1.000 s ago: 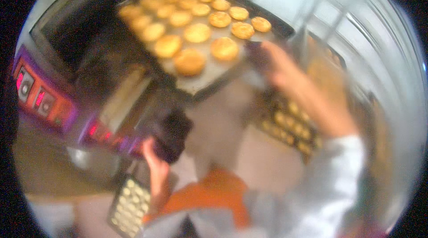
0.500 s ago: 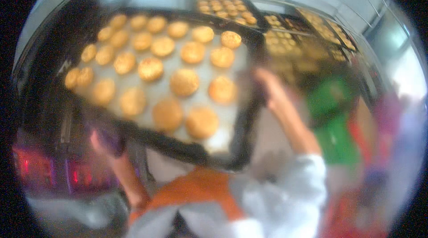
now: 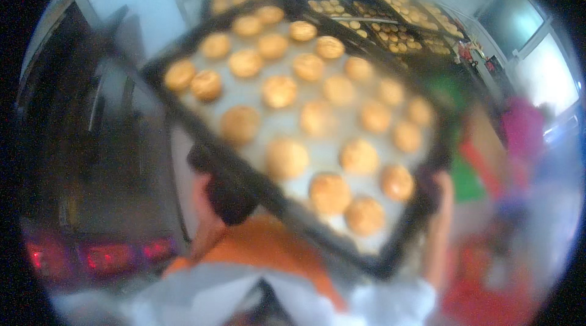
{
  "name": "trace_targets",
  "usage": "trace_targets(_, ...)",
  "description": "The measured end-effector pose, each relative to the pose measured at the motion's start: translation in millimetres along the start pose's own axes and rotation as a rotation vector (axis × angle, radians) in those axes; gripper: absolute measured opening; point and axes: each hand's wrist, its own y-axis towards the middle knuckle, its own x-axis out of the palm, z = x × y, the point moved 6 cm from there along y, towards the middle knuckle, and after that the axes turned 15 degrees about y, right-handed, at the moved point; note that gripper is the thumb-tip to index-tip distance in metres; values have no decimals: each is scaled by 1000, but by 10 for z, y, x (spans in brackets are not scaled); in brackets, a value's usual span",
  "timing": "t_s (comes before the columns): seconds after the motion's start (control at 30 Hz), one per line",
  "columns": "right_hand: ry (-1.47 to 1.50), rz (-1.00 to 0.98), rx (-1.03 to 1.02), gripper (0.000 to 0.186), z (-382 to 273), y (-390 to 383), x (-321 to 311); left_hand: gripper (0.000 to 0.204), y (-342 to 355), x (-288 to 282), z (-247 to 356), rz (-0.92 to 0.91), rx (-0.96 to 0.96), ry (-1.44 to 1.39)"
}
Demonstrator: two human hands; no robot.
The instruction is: The person removes trays of baked items from an oven using cloths, places them on a rack, and then works at a table to press and arrange small dough portions on trays.
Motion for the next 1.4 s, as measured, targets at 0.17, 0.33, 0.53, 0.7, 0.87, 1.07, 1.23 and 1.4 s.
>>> trace_targets(0.17,111,49,12,27,-126,317,-829,41,952,436,-544,-157,-148,45)
trace_targets(0.33,224,56,53,31,-27,826,-1184,36,1947,858,-982,-278,-297,17)
trace_targets(0.53,466,-11,97,37,266,1574,-1228,29,3188,1158,-1325,-238,-308,182)
trace_targets(0.7,218,151,47,38,565,2055,-579,28,4149,864,-1571,-100,-377,220)
trace_targets(0.87,171,226,13,39,996,2495,40,33,4850,493,-1584,-105,-410,110)
trace_targets(1.07,343,287,-84,26,1525,3207,1157,34,4987,-38,-1815,128,-560,184)
trace_targets(1.23,564,244,84,16,1628,4029,2254,41,4623,-491,-1665,173,-684,165)
trace_targets(1.4,567,51,36,23,1634,4856,2386,46,4327,-598,-1727,215,-696,157)
